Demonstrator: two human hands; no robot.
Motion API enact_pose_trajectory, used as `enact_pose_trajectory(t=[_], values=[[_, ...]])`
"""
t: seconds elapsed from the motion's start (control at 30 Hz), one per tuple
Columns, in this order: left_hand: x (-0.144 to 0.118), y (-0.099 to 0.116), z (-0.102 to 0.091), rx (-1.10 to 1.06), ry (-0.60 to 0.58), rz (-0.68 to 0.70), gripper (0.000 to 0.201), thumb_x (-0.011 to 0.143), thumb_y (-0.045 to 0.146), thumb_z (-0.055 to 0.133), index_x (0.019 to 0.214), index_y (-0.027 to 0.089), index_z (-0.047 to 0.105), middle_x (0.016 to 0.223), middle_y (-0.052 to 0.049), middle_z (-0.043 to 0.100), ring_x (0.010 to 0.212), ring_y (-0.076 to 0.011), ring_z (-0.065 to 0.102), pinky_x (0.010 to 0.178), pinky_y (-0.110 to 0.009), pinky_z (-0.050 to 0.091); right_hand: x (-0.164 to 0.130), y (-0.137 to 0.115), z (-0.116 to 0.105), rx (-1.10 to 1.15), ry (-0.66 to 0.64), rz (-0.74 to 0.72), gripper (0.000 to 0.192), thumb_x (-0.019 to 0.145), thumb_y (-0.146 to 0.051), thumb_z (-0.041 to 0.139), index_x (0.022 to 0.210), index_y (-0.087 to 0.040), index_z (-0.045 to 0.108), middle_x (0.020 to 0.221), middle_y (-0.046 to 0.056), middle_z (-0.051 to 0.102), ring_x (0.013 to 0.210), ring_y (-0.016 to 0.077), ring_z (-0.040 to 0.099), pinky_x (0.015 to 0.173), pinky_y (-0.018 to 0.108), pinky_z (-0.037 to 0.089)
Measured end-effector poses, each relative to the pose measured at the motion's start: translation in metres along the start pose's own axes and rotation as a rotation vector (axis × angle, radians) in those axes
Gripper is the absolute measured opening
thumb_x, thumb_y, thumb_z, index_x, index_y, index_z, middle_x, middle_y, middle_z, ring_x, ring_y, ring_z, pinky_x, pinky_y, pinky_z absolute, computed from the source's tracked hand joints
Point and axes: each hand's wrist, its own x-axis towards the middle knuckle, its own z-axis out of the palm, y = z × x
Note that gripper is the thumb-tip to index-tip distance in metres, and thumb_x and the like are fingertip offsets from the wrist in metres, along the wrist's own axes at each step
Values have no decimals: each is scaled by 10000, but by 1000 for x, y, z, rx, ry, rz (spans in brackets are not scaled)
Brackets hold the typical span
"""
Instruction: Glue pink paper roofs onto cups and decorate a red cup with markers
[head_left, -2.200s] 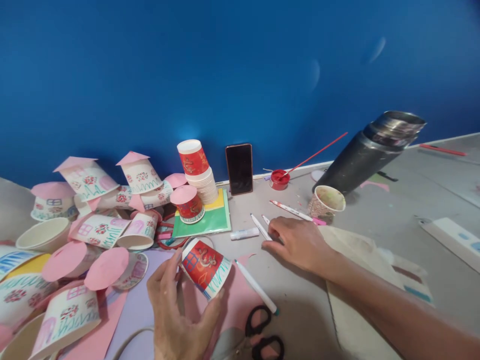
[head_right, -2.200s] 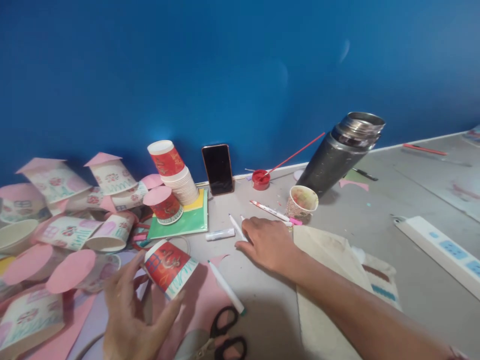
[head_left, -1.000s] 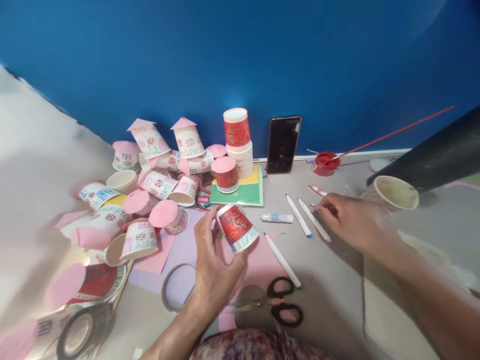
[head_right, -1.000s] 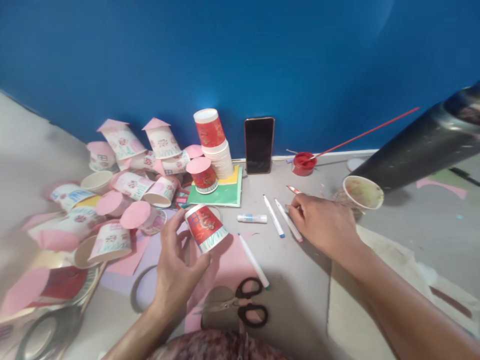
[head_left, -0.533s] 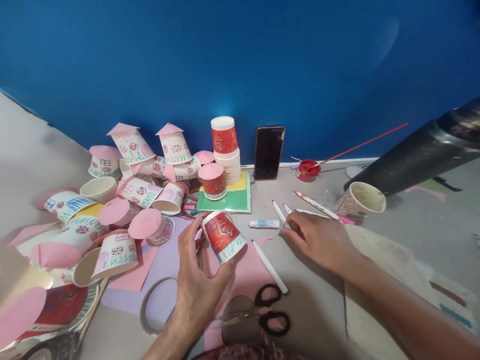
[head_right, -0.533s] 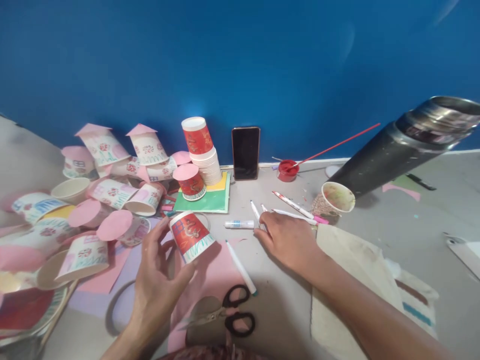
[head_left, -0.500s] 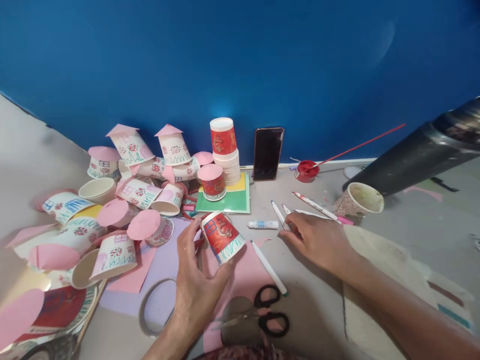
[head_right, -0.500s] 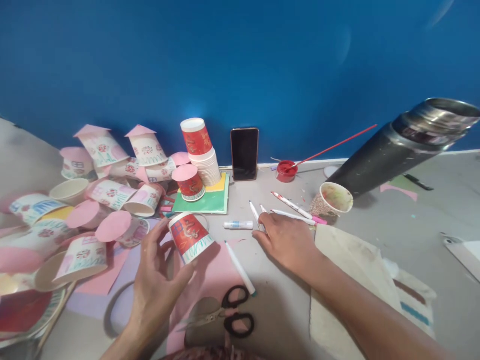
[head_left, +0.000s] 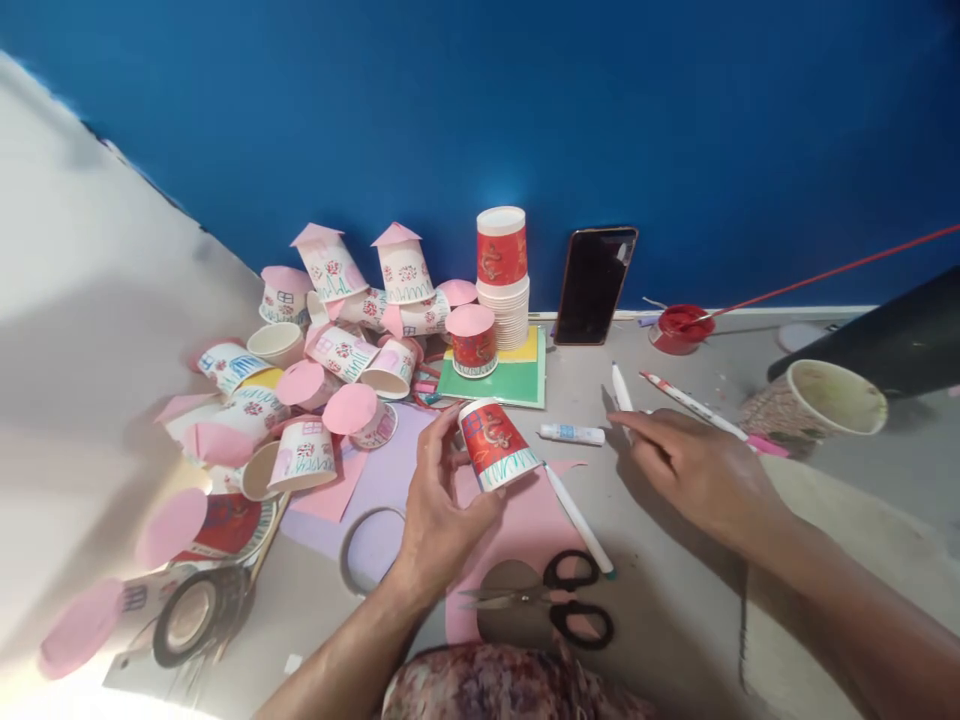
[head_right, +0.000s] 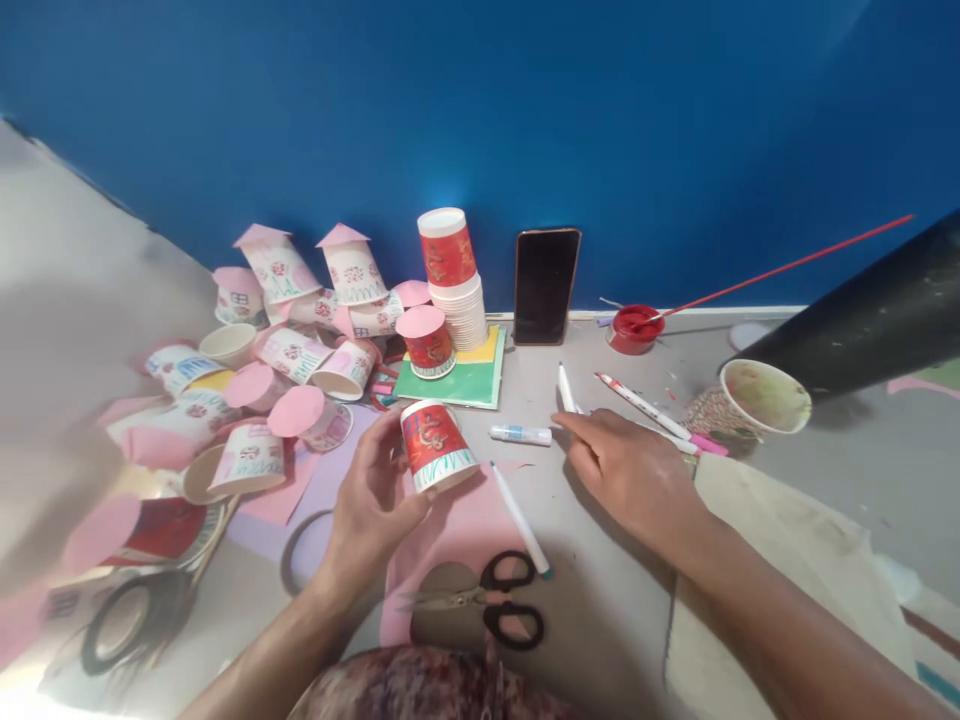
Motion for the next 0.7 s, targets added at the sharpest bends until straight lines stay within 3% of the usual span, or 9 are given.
enact_pose_trajectory(t=[0.1,0.23,0.4,0.53,0.7], values=[[-1,2,-1,38,-3,27,791,762,201,780,1489,221,469,1580,-172,526,1408,-322,596,1132,-470,555,1,-9,-9,252,71,-124,343,973,-178,472,1219,-226,706,973,57,758,825,208,734,746,330,542],[-3,0,-2,102,-20,76,794,753,154,737,1490,238,454,1564,-152,516,1439,-311,561,1169,-477,524,-3,-25,-17,362,172,-230,257,977,-170,567,1193,-254,677,940,57,727,818,225,713,745,351,578],[-4,-7,0,246,16,202,830,731,96,711,1495,254,430,1534,-143,484,1426,-307,536,1141,-483,533,-20,-33,-25,534,338,-139,183,1018,-269,665,1163,-329,759,938,28,788,735,213,734,669,350,599],[-4,-8,2,377,16,305,836,749,84,716,1509,243,406,1494,-155,485,1438,-311,507,1160,-500,516,-29,-41,-28,783,238,-16,174,1026,-343,678,1165,-297,772,837,12,799,557,159,687,528,292,582],[-7,-7,5,531,32,430,858,744,90,735,1519,226,396,1453,-165,489,1425,-335,505,1213,-550,454,-30,-57,-25,696,210,-21,53,940,-301,775,894,-279,760,785,-8,776,575,141,694,526,232,561]])
